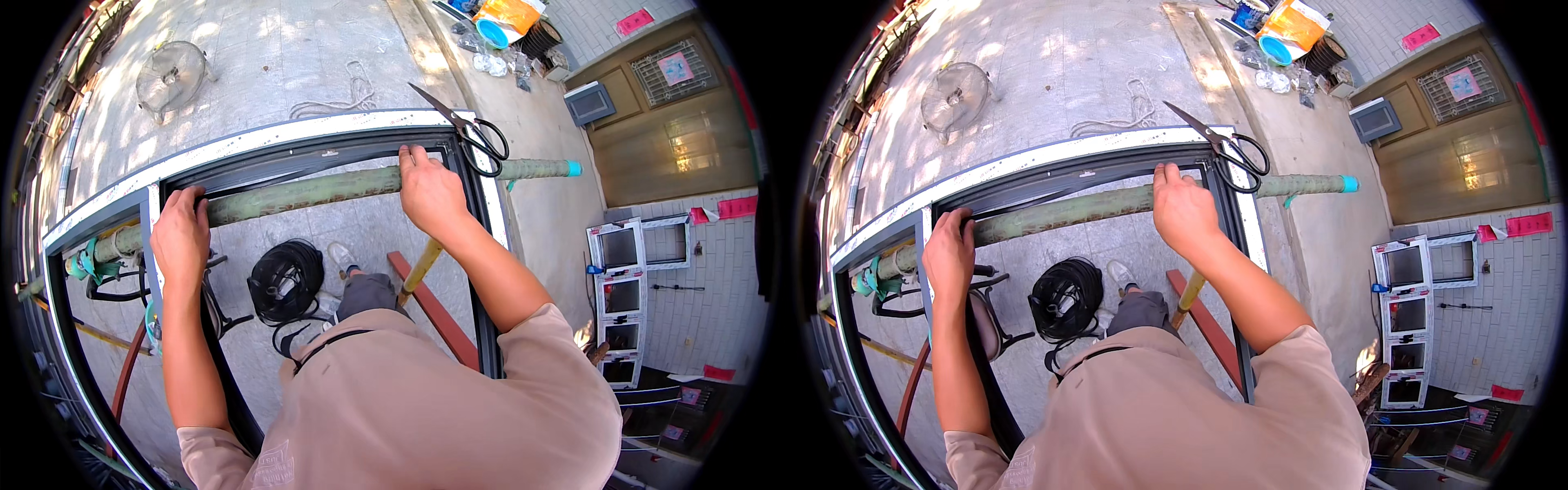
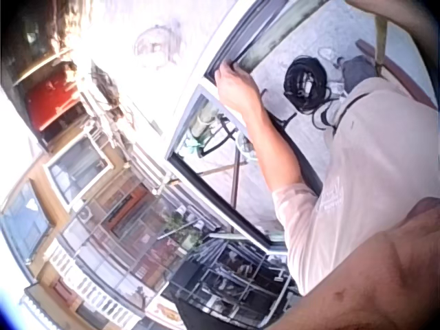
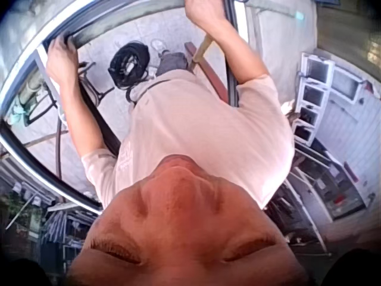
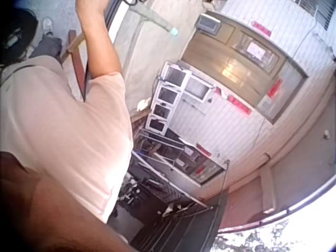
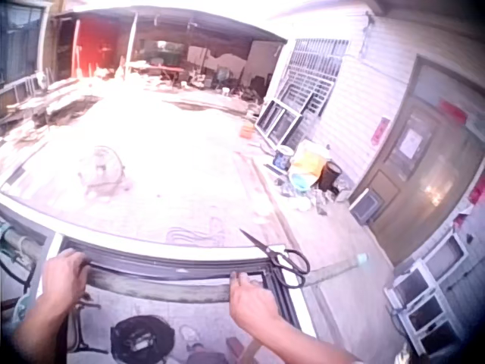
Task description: The person installs a black rubber seal into the frame of a glass door using shears to cut the rubber and their hands to press it into place.
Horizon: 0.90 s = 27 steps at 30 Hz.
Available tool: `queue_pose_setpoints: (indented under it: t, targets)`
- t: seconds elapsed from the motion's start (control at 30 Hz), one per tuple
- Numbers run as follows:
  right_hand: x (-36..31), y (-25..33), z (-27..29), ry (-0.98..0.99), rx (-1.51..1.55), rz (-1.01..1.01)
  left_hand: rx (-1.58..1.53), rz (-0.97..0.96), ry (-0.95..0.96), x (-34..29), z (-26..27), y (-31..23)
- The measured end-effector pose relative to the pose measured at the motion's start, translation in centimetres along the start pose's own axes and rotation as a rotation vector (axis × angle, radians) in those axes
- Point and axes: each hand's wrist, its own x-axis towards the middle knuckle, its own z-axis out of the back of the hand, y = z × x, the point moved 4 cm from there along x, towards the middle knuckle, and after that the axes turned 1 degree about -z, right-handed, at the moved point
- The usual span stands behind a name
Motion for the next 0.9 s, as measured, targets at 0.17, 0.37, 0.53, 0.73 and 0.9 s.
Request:
queue_pose_setpoints:
  t: [0.17,0.37,0.53,0.73,0.9]
  targets:
    - [0.6,0.7,0.1,0.067,0.010,-0.034,0.011,0.021,-0.001,0.0,0.0,0.6]
    - [0.1,0.8,0.4,0.166,0.066,-0.101,0.042,0.023,-0.004,-0.1,-0.7,0.7]
    - [1.5,4.3,1.9,-0.012,0.269,0.141,-0.034,0.046,-0.064,-0.1,-0.5,0.9]
    - [5.8,10.1,1.3,-0.264,0.408,0.436,-0.097,0.042,-0.128,0.2,-0.2,1.8]
    - [7.7,11.8,-0.8,-0.347,0.410,0.520,-0.095,0.040,-0.134,0.4,-0.3,1.7]
